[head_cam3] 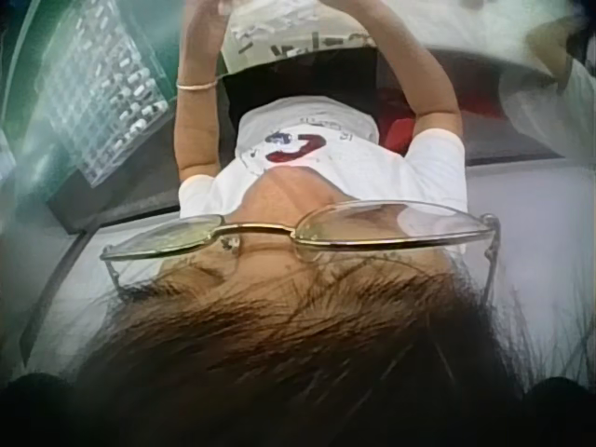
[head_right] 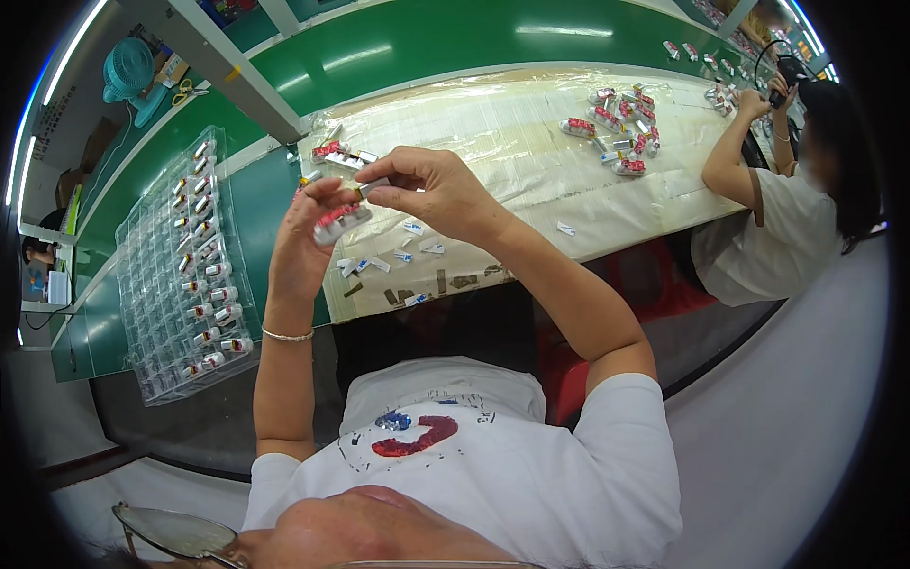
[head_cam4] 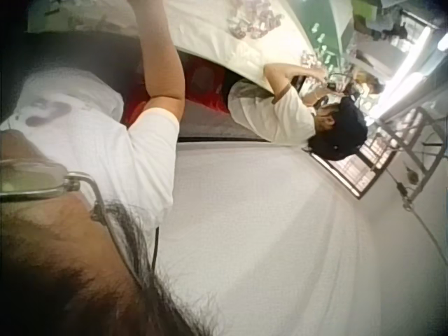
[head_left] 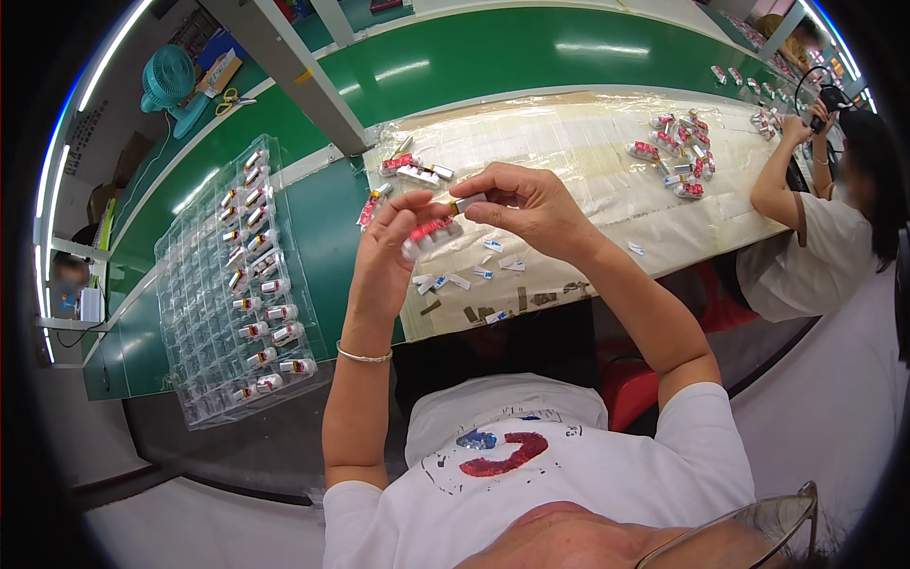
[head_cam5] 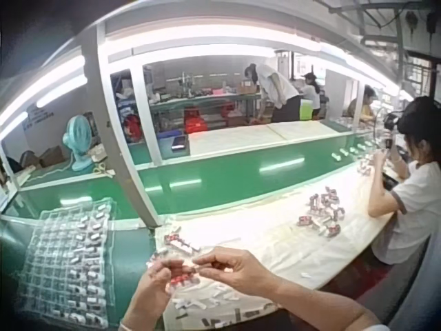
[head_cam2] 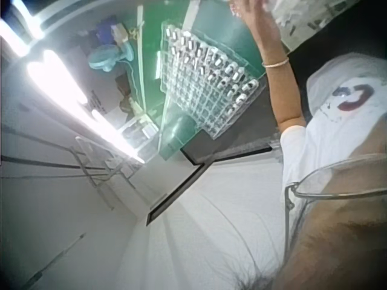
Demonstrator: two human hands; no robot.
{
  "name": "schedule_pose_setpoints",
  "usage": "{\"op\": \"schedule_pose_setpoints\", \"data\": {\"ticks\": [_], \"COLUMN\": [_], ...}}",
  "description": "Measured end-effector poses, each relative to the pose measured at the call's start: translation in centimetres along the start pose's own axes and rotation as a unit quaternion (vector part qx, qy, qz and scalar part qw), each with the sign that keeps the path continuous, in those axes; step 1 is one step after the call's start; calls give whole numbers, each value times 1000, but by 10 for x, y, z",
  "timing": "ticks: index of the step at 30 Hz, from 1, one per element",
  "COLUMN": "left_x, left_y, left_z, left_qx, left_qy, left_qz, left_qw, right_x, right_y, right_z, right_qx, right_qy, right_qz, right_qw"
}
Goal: The person repeatedly picks small cylindrical items and small white caps from a table, fits the caps onto the items, and places the assembled units into a clear plastic tray. The person handles items one at a time throughout the clip.
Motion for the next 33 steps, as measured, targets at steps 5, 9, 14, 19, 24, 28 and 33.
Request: {"op": "schedule_pose_setpoints", "data": {"ticks": [5, 9, 14, 19, 24, 28, 33], "left_x": [-5, -8, -1, -4, -11, -13, -9], "left_y": [-10, -8, -9, -10, -16, -21, -22], "left_z": [3, 4, 7, 4, -2, -7, -10], "left_qx": [18, 6, 28, 81, 126, 141, 102], "left_qy": [-37, 33, 93, 45, 36, 12, 33], "left_qz": [-174, -112, -91, -143, -168, -196, -118], "left_qw": [984, 993, 991, 985, 977, 970, 987], "right_x": [-12, -18, -15, -15, -26, -31, -33], "right_y": [-5, -9, -10, -7, 2, -2, 5], "right_z": [1, 1, 6, 6, 1, -3, -8], "right_qx": [10, 16, 31, 22, -22, -58, -79], "right_qy": [129, 214, 300, 336, 363, 363, 390], "right_qz": [77, 122, 189, 261, 394, 507, 488], "right_qw": [989, 969, 935, 905, 844, 780, 777]}}
Point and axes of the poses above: each hand's wrist, its own z-axis away from the middle knuckle, its own y-axis out of the back of the hand, x = y × z, the point moved 1 cm from there along -z, towards the middle knuckle, and after that the axes turned 15 degrees about x, right-handed, at the moved point
